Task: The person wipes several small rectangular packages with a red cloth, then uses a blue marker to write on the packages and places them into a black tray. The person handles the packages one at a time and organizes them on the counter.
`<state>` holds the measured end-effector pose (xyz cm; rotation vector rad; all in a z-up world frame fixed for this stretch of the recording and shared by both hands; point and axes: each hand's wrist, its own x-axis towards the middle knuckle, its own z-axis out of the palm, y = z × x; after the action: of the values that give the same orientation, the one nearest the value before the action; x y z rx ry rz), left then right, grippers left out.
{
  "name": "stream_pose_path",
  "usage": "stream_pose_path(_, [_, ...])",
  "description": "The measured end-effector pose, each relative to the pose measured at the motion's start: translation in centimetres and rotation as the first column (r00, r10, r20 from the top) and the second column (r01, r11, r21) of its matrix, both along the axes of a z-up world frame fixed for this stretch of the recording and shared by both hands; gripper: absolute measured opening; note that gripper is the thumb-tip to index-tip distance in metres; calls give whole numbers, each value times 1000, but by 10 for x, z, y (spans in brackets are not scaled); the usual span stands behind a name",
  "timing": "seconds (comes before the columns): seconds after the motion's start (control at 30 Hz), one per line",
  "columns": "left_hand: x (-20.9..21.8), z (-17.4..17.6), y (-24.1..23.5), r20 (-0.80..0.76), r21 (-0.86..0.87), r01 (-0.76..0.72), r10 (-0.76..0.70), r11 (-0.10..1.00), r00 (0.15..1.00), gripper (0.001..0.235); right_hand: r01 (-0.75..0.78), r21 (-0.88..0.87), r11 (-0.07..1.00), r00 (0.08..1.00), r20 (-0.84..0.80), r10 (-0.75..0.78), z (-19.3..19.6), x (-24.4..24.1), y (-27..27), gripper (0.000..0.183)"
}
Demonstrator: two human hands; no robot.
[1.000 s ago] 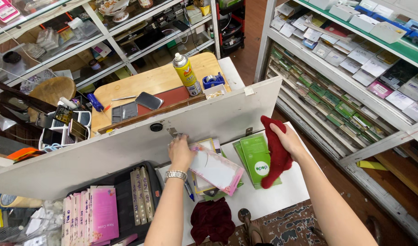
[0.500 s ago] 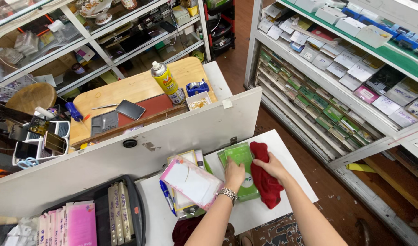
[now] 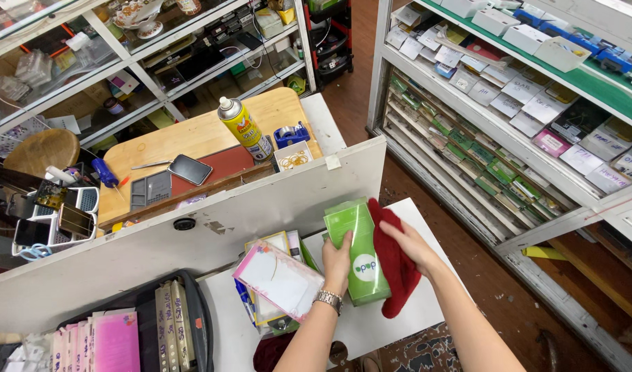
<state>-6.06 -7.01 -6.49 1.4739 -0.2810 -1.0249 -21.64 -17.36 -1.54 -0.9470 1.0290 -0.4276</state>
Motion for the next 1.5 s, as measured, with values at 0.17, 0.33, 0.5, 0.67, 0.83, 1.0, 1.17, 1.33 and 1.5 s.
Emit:
stream_pose_path(0.17, [4, 34, -5, 67, -75, 10, -4, 997, 998, 38, 38, -201, 979, 998, -45, -48, 28, 29, 5, 50])
stream_pose_path(0.33, [37, 43, -10, 219, -156, -121, 154, 980, 964, 44, -136, -211, 968, 991, -44, 130, 40, 3, 59, 47])
stream_pose_path(0.5, [18, 34, -1, 623, -95, -138, 167, 986, 764, 78, -173, -575, 799, 940, -339, -41, 66, -6, 93, 45])
stream_pose_path(0.67, [9, 26, 7, -358, -230, 73, -154, 970, 921, 73, -340, -648, 681, 932, -331, 150, 74, -14, 111, 45])
stream_pose_path(0.83, [38, 36, 29, -526, -528, 194, -497, 827, 690, 55, -53, -383, 922, 994, -108, 12, 65, -26, 91, 53])
stream_pose_path(1.0, [22, 60, 48, -543, -391, 242, -435, 888, 718, 53, -318, -919, 231, 911, -364, -194, 43, 28, 114, 65])
stream_pose_path(1.17, [36, 82, 69, -490, -376, 378, -528, 846, 694, 41, -143, -786, 601, 925, -322, -201, 67, 28, 82, 57])
stream_pose_path(1.33, [54, 91, 76, -455, -307, 438, -535, 845, 712, 42, 60, -393, 918, 987, -112, -112, 85, 16, 52, 50])
stream_pose_path(1.5, [53, 97, 66, -332, -185, 526, -557, 830, 762, 43, -37, -591, 806, 992, 77, 102, 60, 43, 60, 58])
